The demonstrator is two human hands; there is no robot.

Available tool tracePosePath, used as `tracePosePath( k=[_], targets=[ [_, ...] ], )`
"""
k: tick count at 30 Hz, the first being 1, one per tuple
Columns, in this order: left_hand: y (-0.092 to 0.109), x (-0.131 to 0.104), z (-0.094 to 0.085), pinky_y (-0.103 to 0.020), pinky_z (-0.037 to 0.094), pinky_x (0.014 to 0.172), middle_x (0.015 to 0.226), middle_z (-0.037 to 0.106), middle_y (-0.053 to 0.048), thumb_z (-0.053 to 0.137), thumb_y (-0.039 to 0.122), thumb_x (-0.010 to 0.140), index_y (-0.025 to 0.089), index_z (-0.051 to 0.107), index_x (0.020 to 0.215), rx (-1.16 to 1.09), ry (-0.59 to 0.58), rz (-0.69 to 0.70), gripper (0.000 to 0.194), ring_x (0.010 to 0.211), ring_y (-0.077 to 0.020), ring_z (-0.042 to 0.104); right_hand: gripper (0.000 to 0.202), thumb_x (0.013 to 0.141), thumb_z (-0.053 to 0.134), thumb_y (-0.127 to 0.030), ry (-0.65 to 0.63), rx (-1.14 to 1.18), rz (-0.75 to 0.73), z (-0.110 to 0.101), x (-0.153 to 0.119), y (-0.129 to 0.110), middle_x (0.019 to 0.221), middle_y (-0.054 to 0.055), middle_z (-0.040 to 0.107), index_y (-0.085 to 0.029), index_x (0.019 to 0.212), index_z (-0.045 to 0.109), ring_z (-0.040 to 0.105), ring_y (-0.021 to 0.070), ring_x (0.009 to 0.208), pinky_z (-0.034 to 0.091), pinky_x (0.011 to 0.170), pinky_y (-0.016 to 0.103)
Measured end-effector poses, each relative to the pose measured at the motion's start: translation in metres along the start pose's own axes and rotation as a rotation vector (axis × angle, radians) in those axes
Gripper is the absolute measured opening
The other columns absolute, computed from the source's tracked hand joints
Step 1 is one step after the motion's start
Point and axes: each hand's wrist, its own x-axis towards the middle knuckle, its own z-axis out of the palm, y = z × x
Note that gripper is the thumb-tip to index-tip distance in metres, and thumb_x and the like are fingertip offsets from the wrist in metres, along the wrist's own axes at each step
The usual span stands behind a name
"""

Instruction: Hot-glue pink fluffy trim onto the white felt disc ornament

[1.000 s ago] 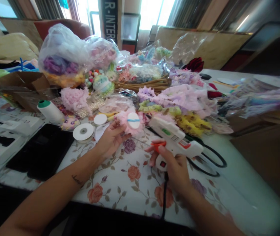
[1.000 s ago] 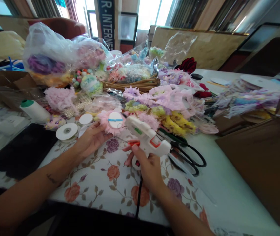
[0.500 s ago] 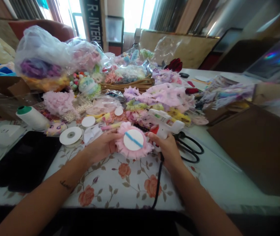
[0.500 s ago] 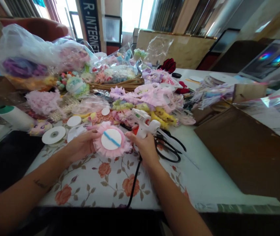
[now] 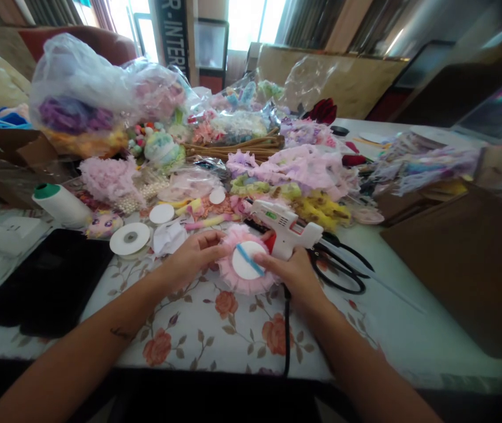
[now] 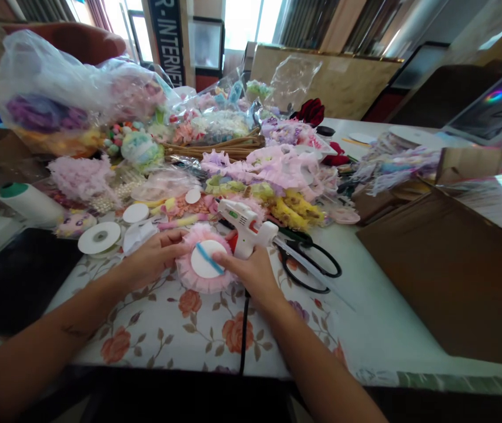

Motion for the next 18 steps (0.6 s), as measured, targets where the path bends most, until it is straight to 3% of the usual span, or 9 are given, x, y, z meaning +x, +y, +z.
tracePosePath(
  k=[8, 18],
  targets=[
    [0.0061, -0.0006, 0.0003, -0.020, 0.046, 0.058, 0.074, 0.063, 0.000, 0.079, 0.035, 0.069, 0.015, 0.068, 0.081, 0.186, 0.180, 0.170, 0.026, 0.067, -0.0106, 0.056, 0.039, 0.060, 0.086, -0.042, 0.040, -0.156, -0.103, -0.0006, 0.0013, 0.0061, 0.073, -0.001, 0.062, -0.023, 0.085, 0.064, 0.057, 0.0179, 0.068, 0.049, 0.064, 0.032],
    [0.0049, 0.0010, 0.0026, -0.019, 0.046, 0.055, 0.069, 0.062, 0.001, 0.081, 0.030, 0.064, 0.015, 0.064, 0.075, 0.146, 0.178, 0.147, 0.025, 0.062, -0.0090, 0.056, 0.041, 0.059, 0.085, -0.044, 0.084, -0.199, -0.107, 0.0029, -0.0004, 0.0055, 0.071, -0.001, 0.059, -0.023, 0.085, 0.062, 0.054, 0.0178, 0.065, 0.047, 0.060, 0.033]
  ],
)
